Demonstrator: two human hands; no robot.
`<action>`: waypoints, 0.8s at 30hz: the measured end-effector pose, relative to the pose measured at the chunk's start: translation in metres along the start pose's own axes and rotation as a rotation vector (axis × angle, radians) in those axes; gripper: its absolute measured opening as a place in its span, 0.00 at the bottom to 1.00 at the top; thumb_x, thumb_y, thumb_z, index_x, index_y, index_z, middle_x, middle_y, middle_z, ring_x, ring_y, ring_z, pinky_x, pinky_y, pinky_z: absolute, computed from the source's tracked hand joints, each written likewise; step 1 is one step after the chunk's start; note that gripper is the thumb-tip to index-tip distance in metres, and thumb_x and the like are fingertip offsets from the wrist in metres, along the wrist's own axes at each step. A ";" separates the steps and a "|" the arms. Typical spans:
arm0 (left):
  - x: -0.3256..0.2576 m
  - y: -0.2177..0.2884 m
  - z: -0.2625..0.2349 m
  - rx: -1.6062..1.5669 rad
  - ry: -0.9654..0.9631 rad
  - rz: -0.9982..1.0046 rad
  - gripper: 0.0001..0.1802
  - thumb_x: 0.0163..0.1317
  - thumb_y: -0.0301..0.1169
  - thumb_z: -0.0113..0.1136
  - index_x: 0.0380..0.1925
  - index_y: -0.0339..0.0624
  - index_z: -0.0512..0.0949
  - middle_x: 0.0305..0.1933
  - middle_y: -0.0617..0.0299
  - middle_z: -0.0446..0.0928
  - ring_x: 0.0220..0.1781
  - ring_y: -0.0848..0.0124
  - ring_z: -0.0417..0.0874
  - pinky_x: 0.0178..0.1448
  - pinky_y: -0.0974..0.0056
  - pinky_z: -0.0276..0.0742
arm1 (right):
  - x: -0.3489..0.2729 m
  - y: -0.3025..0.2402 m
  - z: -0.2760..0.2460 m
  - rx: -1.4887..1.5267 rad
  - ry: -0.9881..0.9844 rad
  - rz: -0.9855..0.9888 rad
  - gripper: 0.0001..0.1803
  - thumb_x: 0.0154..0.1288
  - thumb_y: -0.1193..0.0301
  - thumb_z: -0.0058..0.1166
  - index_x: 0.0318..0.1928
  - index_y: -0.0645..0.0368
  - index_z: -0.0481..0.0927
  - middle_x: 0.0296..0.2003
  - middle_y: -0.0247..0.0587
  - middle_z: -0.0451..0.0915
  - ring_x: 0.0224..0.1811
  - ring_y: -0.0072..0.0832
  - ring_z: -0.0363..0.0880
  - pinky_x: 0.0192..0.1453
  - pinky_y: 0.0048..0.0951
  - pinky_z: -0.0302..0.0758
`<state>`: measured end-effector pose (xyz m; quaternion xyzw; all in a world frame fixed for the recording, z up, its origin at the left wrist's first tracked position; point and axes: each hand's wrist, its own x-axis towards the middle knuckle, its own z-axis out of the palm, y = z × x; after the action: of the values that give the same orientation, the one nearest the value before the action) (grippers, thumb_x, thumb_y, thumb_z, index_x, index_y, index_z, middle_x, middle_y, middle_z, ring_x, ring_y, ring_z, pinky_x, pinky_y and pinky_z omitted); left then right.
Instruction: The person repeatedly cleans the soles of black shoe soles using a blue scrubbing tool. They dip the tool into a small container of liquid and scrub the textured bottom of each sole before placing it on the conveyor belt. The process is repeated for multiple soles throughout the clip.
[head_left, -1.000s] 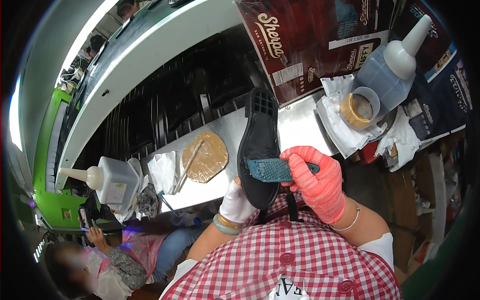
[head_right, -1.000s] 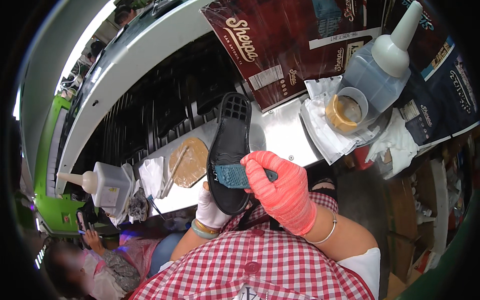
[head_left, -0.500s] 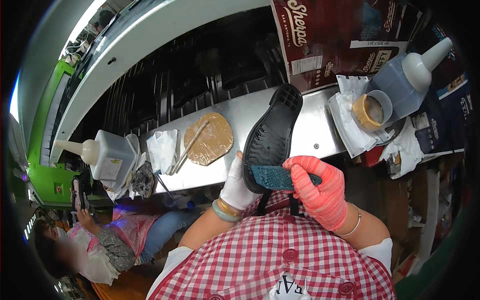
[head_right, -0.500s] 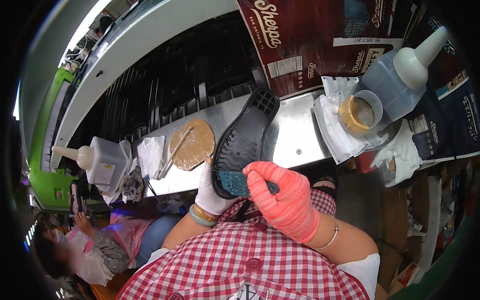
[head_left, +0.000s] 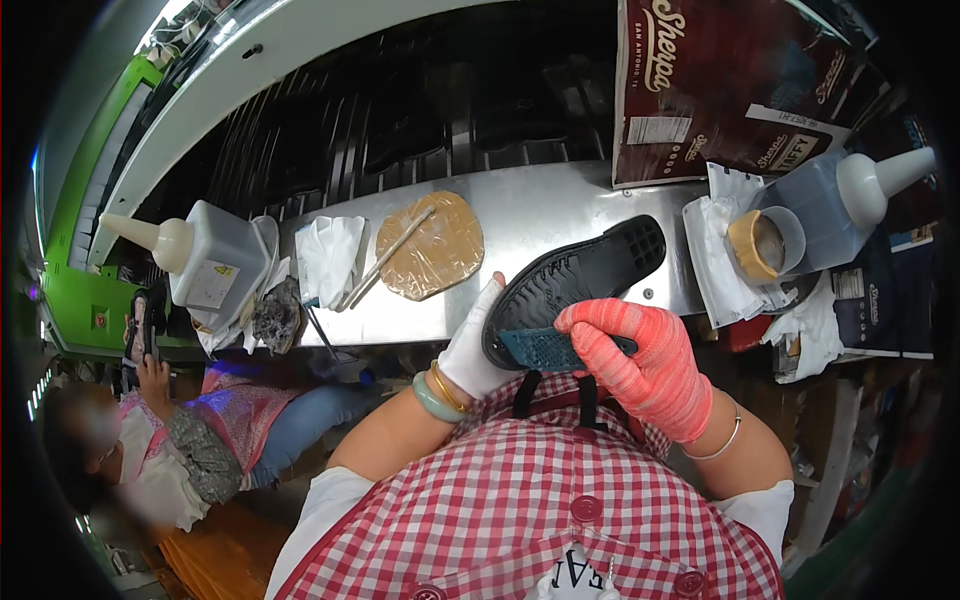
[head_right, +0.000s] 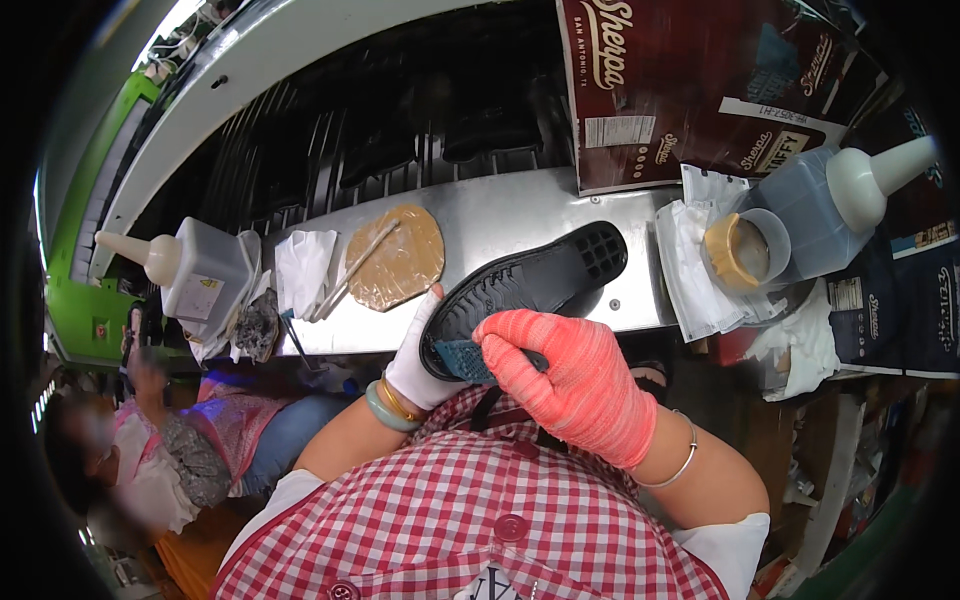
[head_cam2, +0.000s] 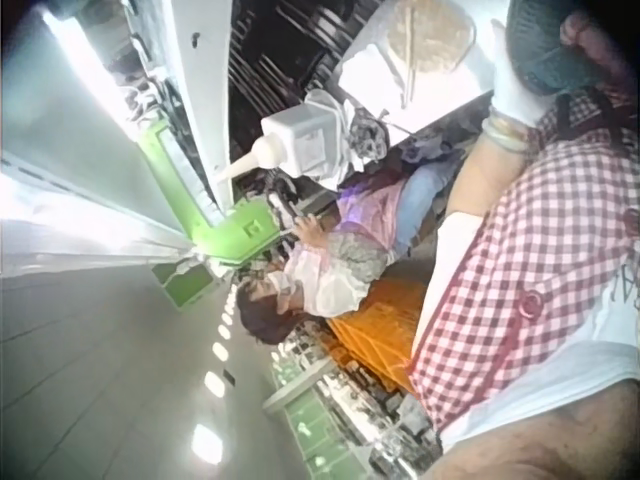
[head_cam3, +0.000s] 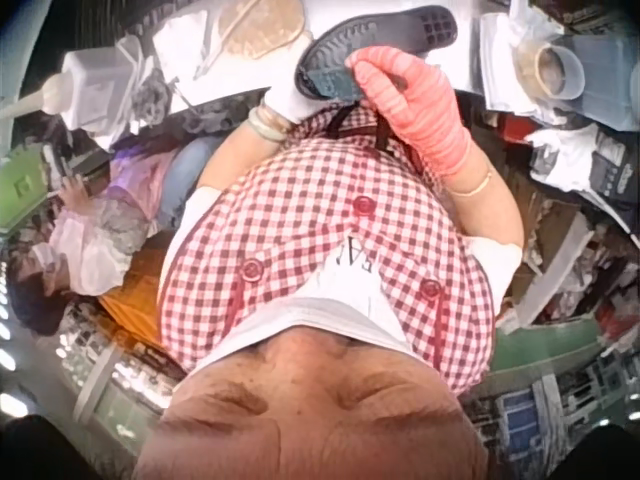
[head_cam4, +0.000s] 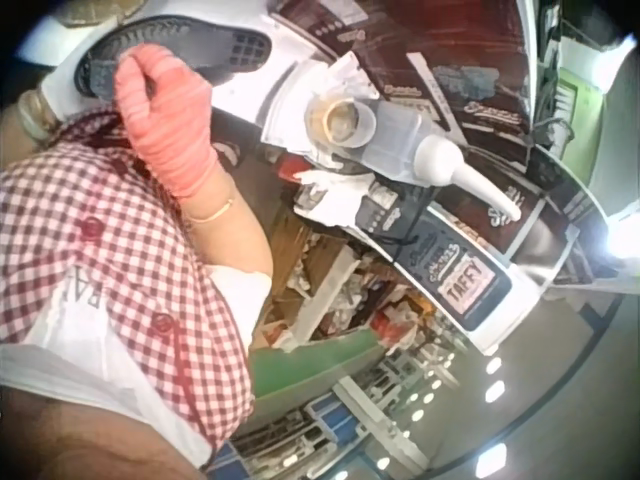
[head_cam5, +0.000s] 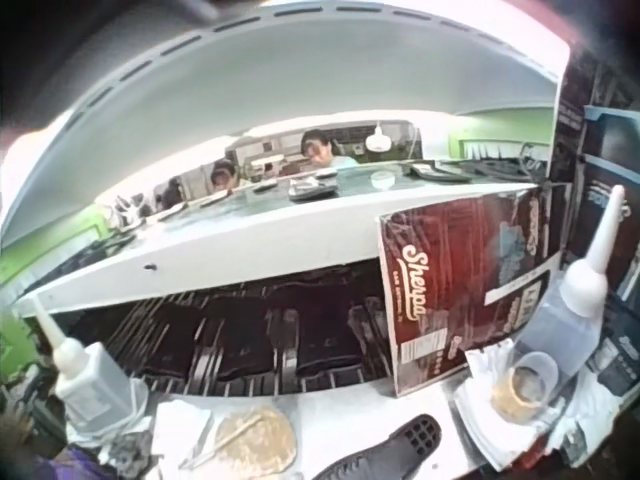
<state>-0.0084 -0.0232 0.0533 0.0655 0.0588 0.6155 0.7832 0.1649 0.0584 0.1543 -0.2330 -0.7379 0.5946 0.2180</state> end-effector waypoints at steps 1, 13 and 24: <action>0.000 0.002 -0.002 -0.046 -0.025 -0.021 0.33 0.71 0.53 0.30 0.64 0.39 0.60 0.66 0.52 0.64 0.68 0.60 0.62 0.73 0.56 0.51 | 0.003 0.000 0.000 -0.015 -0.029 -0.002 0.10 0.66 0.71 0.50 0.41 0.64 0.79 0.25 0.42 0.79 0.25 0.24 0.79 0.32 0.23 0.75; 0.002 0.062 -0.017 0.384 0.367 -0.391 0.35 0.67 0.58 0.29 0.49 0.36 0.71 0.34 0.44 0.80 0.22 0.53 0.81 0.17 0.65 0.75 | 0.065 -0.015 0.004 0.153 -0.222 0.393 0.14 0.66 0.65 0.51 0.43 0.63 0.79 0.26 0.38 0.79 0.22 0.18 0.74 0.29 0.19 0.72; 0.035 0.126 -0.037 0.482 0.367 -0.696 0.37 0.66 0.58 0.33 0.49 0.33 0.72 0.33 0.42 0.80 0.22 0.49 0.82 0.12 0.65 0.71 | 0.099 0.008 -0.006 0.181 -0.199 0.421 0.13 0.62 0.65 0.54 0.41 0.62 0.81 0.26 0.34 0.79 0.22 0.16 0.73 0.29 0.18 0.72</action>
<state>-0.1265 0.0418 0.0385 0.1121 0.3566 0.2858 0.8824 0.0905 0.1238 0.1518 -0.3013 -0.6348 0.7107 0.0356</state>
